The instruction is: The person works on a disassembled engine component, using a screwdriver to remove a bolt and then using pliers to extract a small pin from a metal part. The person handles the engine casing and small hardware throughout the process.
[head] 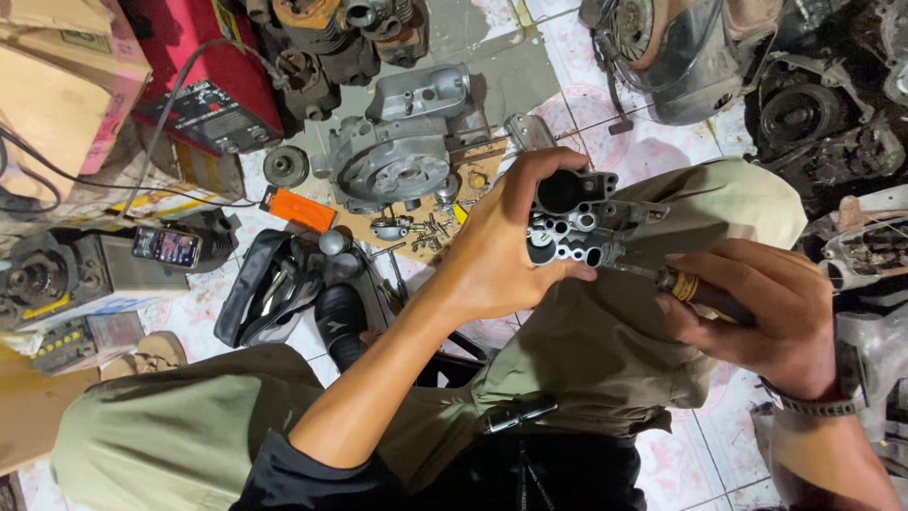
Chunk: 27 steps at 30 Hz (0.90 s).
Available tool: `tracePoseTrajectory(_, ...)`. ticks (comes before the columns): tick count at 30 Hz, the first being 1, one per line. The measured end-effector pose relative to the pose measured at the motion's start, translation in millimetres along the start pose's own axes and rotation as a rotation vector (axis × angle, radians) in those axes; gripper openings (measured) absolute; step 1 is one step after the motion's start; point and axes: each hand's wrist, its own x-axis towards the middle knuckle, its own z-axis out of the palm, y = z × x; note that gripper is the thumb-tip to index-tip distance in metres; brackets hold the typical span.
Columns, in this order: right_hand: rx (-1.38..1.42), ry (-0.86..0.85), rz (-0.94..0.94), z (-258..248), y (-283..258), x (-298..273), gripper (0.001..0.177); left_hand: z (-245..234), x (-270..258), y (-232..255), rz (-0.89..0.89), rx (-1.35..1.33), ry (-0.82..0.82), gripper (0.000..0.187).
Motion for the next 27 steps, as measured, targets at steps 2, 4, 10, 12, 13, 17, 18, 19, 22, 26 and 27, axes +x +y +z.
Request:
tracePoseTrajectory(2, -0.010, -0.011, -0.015, 3, 2, 0, 0.026, -1, -4, -2, -0.013, -0.011, 0.015, 0.083)
tracePoseTrajectory(4, -0.022, -0.009, -0.030, 4, 3, 5, 0.023, -3, -4, -5, -0.016, -0.015, 0.024, 0.084)
tracePoseTrajectory(10, 0.041, -0.026, -0.037, 7, -4, 17, 0.022, -11, -9, 0, -0.053, 0.025, 0.058, 0.085)
tracePoseTrajectory(12, 0.100, -0.048, -0.068, 6, -8, 24, 0.024, -14, -8, 6, -0.174, -0.082, 0.069, 0.083)
tracePoseTrajectory(13, 0.104, -0.051, -0.067, 9, -7, 24, 0.024, -15, -10, 5, -0.179, -0.082, 0.070, 0.083)
tracePoseTrajectory(17, 0.102, -0.025, -0.097, 16, -8, 29, 0.023, -20, -14, 3, -0.180, -0.047, 0.102, 0.081)
tracePoseTrajectory(18, 0.111, -0.023, -0.120, 17, -8, 31, 0.025, -21, -14, 3, -0.166, -0.037, 0.107, 0.079)
tracePoseTrajectory(19, 0.109, -0.020, -0.117, 20, -6, 32, 0.025, -21, -16, 0, -0.163, -0.036, 0.104, 0.079)
tracePoseTrajectory(22, 0.120, 0.021, -0.247, 24, -1, 36, 0.023, -21, -15, -6, -0.111, -0.028, 0.127, 0.078)
tracePoseTrajectory(26, 0.107, -0.016, -0.090, 23, -2, 31, 0.024, -20, -17, -8, -0.140, -0.014, 0.156, 0.078)
tracePoseTrajectory(27, 0.100, -0.037, -0.064, 23, -2, 31, 0.024, -21, -17, -9, -0.134, 0.002, 0.174, 0.078)
